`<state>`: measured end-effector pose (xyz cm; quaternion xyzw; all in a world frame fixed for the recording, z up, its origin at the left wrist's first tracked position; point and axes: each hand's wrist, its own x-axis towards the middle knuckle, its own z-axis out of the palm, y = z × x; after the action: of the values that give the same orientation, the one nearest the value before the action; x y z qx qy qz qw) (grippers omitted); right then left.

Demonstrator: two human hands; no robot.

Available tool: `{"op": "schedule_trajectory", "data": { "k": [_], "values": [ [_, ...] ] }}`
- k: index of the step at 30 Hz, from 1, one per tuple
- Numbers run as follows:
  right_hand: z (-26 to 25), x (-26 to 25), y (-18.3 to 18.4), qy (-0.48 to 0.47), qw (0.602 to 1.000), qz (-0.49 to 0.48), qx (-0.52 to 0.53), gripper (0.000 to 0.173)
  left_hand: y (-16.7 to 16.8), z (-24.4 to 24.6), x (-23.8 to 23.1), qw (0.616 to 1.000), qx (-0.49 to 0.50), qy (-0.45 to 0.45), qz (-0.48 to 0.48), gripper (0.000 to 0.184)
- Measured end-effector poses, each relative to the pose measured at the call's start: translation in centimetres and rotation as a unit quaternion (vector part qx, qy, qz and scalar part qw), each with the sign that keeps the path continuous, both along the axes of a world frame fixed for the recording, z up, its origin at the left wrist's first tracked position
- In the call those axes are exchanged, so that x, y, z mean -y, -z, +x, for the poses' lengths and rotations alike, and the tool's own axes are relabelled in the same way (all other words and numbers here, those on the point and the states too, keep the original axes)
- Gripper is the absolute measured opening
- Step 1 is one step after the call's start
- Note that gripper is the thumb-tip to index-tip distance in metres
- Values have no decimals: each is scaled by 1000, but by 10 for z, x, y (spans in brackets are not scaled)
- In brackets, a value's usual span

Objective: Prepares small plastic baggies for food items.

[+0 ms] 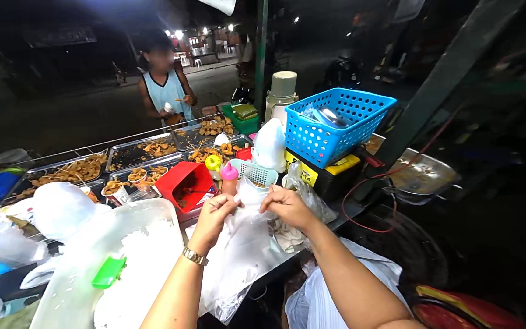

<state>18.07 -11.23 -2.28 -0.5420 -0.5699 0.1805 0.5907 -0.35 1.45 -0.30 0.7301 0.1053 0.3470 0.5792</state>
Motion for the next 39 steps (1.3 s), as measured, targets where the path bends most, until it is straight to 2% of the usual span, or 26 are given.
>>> {"op": "schedule_trajectory", "data": {
  "k": [1, 2, 3, 4, 6, 9, 10, 12, 13, 15, 18, 19, 21, 23, 25, 27, 29, 32, 34, 35, 39],
  "values": [
    [-1, -1, -9, 45, 993, -55, 91, 28, 2, 1, -1, 995, -47, -34, 82, 28],
    [-2, -4, -16, 72, 983, -102, 136, 31, 2, 3, 1, 985, -94, -64, 132, 33],
    [-3, -9, -22, 86, 975, -141, 147, 36, 3, 7, 3, 979, -132, -80, 135, 38],
    [-3, -15, -25, 87, 970, -174, 142, 40, 5, 11, 3, 980, -157, -83, 93, 42],
    [-1, -31, -20, 70, 966, -227, 99, 45, 12, 22, 0, 978, -176, -84, -74, 51],
    [7, -57, 23, 60, 967, -242, -47, 36, 25, 34, -6, 944, -181, -82, -263, 67],
    [7, -61, 41, 67, 964, -241, -96, 26, 28, 37, -7, 930, -197, -89, -296, 70],
    [5, -59, 57, 81, 945, -269, -169, 26, 31, 42, -7, 909, -225, -102, -336, 72],
    [7, -56, 59, 88, 940, -279, -174, 27, 31, 43, -7, 904, -232, -108, -343, 71],
    [14, -49, 53, 78, 945, -298, -110, 32, 32, 43, -7, 900, -244, -113, -343, 70],
    [15, -41, 39, -4, 969, -244, -29, 69, 35, 41, -10, 901, -253, -102, -338, 59],
    [11, -41, 37, -21, 977, -208, -32, 79, 39, 42, -10, 903, -254, -108, -328, 49],
    [-3, -46, 40, -1, 986, -136, -96, 89, 41, 42, -8, 909, -250, -91, -321, 38],
    [-17, -57, 51, 56, 984, -76, -149, 82, 41, 41, -6, 911, -238, -90, -324, 35],
    [-27, -70, 80, 121, 981, -13, -153, 72, 44, 42, -6, 910, -227, -115, -328, 32],
    [-30, -75, 111, 138, 979, 21, -149, 72, 49, 43, -7, 908, -216, -152, -325, 28],
    [-29, -73, 122, 125, 980, 18, -155, 71, 52, 43, -8, 908, -216, -172, -315, 27],
    [-23, -63, 109, 88, 982, -37, -163, 81, 53, 42, -7, 907, -230, -190, -296, 27],
    [-21, -56, 90, 95, 985, -63, -129, 95, 54, 42, -9, 908, -231, -190, -292, 29],
    [-21, -54, 80, 108, 986, -56, -115, 95, 55, 43, -9, 909, -227, -186, -297, 30],
    [-29, -68, 77, 138, 982, -13, -129, 71, 54, 42, -6, 905, -201, -177, -332, 29]
  ]
}}
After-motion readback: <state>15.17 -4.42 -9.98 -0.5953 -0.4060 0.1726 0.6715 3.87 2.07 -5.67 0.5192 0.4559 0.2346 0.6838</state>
